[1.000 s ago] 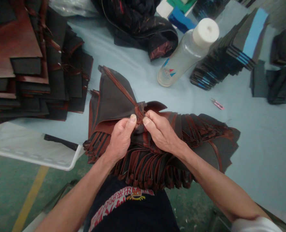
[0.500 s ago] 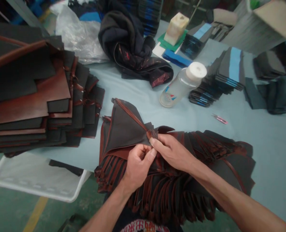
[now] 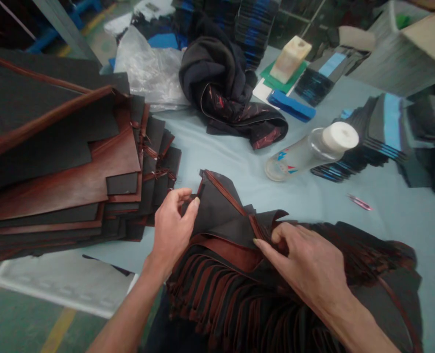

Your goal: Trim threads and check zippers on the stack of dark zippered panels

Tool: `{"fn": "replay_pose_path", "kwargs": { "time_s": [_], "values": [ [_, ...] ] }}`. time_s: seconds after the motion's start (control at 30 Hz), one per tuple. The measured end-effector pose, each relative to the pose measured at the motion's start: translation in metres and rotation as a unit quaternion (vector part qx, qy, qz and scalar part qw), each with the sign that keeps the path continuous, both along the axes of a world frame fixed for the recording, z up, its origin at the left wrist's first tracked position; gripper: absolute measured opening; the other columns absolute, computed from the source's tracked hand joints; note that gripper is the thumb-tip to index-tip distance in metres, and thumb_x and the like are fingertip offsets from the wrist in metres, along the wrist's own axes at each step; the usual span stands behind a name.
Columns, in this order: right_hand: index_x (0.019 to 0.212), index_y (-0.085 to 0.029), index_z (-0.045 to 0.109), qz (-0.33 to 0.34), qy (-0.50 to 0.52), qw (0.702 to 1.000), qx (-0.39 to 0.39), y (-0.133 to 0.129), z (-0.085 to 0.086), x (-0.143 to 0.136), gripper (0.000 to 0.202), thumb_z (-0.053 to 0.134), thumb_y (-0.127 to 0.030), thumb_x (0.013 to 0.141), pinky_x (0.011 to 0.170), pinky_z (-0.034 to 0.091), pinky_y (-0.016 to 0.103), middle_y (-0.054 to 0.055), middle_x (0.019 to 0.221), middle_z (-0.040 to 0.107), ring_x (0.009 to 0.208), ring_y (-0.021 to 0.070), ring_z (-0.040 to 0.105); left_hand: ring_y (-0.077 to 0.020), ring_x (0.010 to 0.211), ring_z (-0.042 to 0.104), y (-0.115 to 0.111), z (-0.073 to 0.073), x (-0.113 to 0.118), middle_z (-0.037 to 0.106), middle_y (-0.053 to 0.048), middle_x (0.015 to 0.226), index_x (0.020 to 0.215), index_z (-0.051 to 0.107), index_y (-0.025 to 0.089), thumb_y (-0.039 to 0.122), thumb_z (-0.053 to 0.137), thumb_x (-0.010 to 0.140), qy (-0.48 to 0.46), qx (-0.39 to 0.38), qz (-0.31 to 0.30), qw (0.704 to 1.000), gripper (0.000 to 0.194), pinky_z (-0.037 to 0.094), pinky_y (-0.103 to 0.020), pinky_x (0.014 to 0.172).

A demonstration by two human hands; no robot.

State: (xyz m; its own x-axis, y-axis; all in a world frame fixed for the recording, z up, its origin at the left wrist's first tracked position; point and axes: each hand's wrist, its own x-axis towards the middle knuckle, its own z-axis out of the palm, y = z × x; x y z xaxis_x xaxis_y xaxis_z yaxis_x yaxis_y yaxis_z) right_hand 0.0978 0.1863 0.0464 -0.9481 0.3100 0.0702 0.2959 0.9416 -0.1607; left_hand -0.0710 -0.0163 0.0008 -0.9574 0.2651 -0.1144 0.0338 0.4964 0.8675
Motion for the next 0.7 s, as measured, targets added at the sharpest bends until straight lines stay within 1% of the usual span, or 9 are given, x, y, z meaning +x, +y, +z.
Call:
{"fn": "replay_pose_path", "kwargs": {
  "time_s": [0.03,0.1,0.17,0.23,0.3,0.37,0.47,0.57,0.7],
  "values": [
    [0.081,-0.023,0.058,0.008,0.027,0.998,0.052,-0.001,0.001,-0.002,0.035,0.065,-0.053,0.098,0.06,0.045,0.035,0.004,0.07,0.067,0.062,0.0222,0.064,-0.0287,0.104,0.073,0.003,-0.011,-0.009,0.077,-0.013,0.111,0.113,0.071,0.016,0.037,0.065,0.091,0.017,-0.008,-0.017,1.0,0.031,0.055,-0.045,0.099],
    [0.112,-0.016,0.064,0.047,0.047,0.994,0.082,-0.001,0.003,-0.012,0.031,0.068,-0.042,0.096,0.079,0.057,0.041,0.017,0.107,0.077,0.093,0.0311,0.075,-0.0272,0.099,0.073,0.01,-0.03,-0.019,0.076,-0.012,0.107,0.112,0.071,0.015,0.031,0.062,0.093,0.034,-0.009,-0.064,0.997,0.026,0.056,-0.044,0.095],
    [0.142,-0.009,0.052,0.098,0.021,0.994,0.047,-0.001,0.0,-0.032,0.057,0.068,-0.028,0.091,0.102,0.058,0.049,0.026,0.146,0.064,0.128,0.0377,0.067,-0.0248,0.092,0.072,0.014,-0.039,-0.02,0.075,-0.011,0.103,0.111,0.072,0.016,0.026,0.06,0.095,0.05,-0.005,-0.088,0.995,0.022,0.057,-0.042,0.091],
    [0.155,-0.005,0.04,0.129,-0.025,0.991,-0.017,0.001,-0.007,-0.06,0.076,0.066,-0.021,0.085,0.115,0.052,0.053,0.028,0.162,0.05,0.147,0.0393,0.054,-0.0226,0.087,0.07,0.014,-0.04,-0.02,0.074,-0.009,0.102,0.112,0.071,0.016,0.023,0.06,0.096,0.06,-0.003,-0.089,0.994,0.02,0.058,-0.04,0.088],
    [0.16,-0.004,0.034,0.127,-0.059,0.986,-0.087,0.004,-0.019,-0.092,0.082,0.062,-0.019,0.084,0.12,0.049,0.054,0.028,0.165,0.046,0.152,0.0381,0.05,-0.0206,0.083,0.069,0.012,-0.037,-0.02,0.072,-0.008,0.102,0.112,0.071,0.016,0.021,0.061,0.097,0.057,0.002,-0.1,0.993,0.019,0.058,-0.038,0.085],
    [0.161,-0.002,0.032,0.111,-0.094,0.979,-0.142,0.008,-0.032,-0.122,0.082,0.058,-0.02,0.085,0.118,0.051,0.055,0.029,0.159,0.053,0.145,0.0373,0.057,-0.0193,0.084,0.068,0.009,-0.033,-0.02,0.071,-0.008,0.104,0.111,0.071,0.017,0.019,0.061,0.097,0.058,0.015,-0.122,0.991,0.018,0.059,-0.036,0.084],
    [0.154,-0.008,0.047,0.121,-0.133,0.971,-0.16,0.013,-0.046,-0.152,0.069,0.055,-0.019,0.086,0.116,0.051,0.054,0.022,0.146,0.067,0.133,0.0348,0.066,-0.0176,0.085,0.068,0.008,-0.028,-0.019,0.068,-0.008,0.111,0.111,0.071,0.017,0.018,0.06,0.097,0.049,0.045,-0.128,0.99,0.017,0.059,-0.034,0.084],
    [0.139,-0.014,0.061,0.107,-0.105,0.978,-0.145,0.012,-0.05,-0.157,0.051,0.056,-0.019,0.089,0.109,0.054,0.05,0.017,0.133,0.074,0.12,0.0311,0.071,-0.0161,0.081,0.067,0.008,-0.024,-0.015,0.068,-0.007,0.109,0.108,0.07,0.018,0.021,0.062,0.096,0.005,0.061,-0.098,0.993,0.015,0.059,-0.032,0.083],
    [0.118,-0.018,0.068,0.099,-0.048,0.982,-0.155,0.004,-0.046,-0.146,0.029,0.055,-0.019,0.093,0.096,0.057,0.041,0.014,0.12,0.074,0.107,0.0258,0.072,-0.0185,0.083,0.069,0.009,-0.024,-0.014,0.072,-0.007,0.1,0.104,0.07,0.018,0.028,0.065,0.093,-0.089,0.082,-0.052,0.991,0.016,0.056,-0.033,0.082]
  ]
}}
